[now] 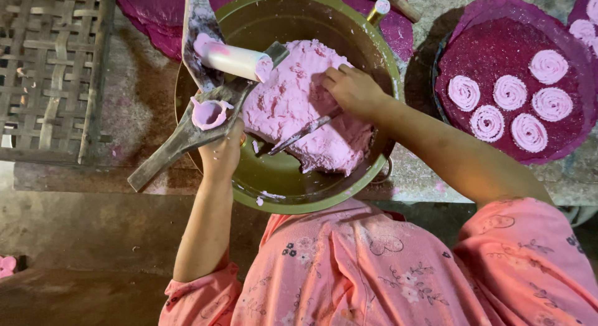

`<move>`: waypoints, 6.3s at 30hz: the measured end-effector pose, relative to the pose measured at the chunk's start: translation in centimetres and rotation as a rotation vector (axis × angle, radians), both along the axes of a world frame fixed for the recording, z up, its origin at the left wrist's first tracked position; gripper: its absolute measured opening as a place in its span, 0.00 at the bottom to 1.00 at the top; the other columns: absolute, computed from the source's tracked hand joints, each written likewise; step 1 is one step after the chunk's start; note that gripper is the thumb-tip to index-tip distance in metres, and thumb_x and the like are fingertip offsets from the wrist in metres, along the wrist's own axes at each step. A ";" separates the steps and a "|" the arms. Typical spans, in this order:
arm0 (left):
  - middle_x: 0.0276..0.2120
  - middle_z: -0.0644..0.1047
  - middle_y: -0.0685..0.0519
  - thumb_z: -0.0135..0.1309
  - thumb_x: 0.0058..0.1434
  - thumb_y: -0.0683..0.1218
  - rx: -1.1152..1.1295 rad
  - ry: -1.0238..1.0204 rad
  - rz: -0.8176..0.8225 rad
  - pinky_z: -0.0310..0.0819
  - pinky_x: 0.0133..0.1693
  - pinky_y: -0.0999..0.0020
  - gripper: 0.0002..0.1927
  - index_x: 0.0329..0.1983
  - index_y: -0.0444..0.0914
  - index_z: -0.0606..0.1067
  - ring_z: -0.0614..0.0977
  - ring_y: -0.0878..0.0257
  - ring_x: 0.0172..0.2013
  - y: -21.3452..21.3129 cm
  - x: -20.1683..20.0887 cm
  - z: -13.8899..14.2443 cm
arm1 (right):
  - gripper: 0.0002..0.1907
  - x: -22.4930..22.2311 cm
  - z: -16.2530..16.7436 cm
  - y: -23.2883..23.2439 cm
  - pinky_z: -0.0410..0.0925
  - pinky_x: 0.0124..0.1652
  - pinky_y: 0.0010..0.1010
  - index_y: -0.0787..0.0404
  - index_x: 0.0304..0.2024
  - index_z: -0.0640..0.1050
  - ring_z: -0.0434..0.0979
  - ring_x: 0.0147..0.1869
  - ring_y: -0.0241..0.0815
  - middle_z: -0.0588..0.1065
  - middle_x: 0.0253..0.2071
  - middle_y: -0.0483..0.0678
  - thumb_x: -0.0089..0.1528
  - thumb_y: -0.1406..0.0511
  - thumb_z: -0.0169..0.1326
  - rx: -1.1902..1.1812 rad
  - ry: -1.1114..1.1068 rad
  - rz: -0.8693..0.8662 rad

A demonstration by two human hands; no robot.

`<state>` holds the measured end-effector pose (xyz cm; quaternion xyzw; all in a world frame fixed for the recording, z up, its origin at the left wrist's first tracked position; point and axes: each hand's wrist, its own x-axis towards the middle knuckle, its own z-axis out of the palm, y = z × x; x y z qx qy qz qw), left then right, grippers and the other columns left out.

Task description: The person sits on the floor with a large bowl of pink paste on their lap, loads a handheld extruder tool with paste, and pipes spiral rosettes onto round magenta boards. They refill the tool from the bowl and continue piping rosettes across the boards.

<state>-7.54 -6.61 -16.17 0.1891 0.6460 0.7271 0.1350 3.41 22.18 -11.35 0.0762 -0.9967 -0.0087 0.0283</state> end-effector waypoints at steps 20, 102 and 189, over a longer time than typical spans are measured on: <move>0.32 0.73 0.56 0.51 0.60 0.32 0.059 -0.038 -0.018 0.66 0.26 0.74 0.21 0.56 0.36 0.67 0.73 0.69 0.26 0.2 -0.7 0.5 | 0.13 4.6 1.7 -5.5 0.75 0.28 0.42 0.65 0.48 0.77 0.83 0.31 0.51 0.80 0.31 0.53 0.65 0.65 0.48 0.150 -0.489 0.186; 0.74 0.61 0.44 0.66 0.53 0.54 -0.911 0.985 0.158 0.74 0.52 0.45 0.38 0.65 0.38 0.70 0.72 0.40 0.62 6.1 -1.7 7.8 | 0.24 10.2 4.0 -7.6 0.73 0.51 0.34 0.62 0.67 0.71 0.82 0.56 0.52 0.79 0.53 0.64 0.67 0.71 0.52 -1.012 0.194 -0.120; 0.68 0.69 0.47 0.55 0.59 0.67 1.054 -0.701 -1.254 0.55 0.74 0.55 0.48 0.76 0.39 0.56 0.68 0.53 0.73 44.5 20.5 4.9 | 0.53 39.9 3.2 29.0 0.71 0.53 0.45 0.63 0.67 0.64 0.77 0.55 0.51 0.79 0.49 0.56 0.55 0.31 0.42 -1.937 -0.818 -0.661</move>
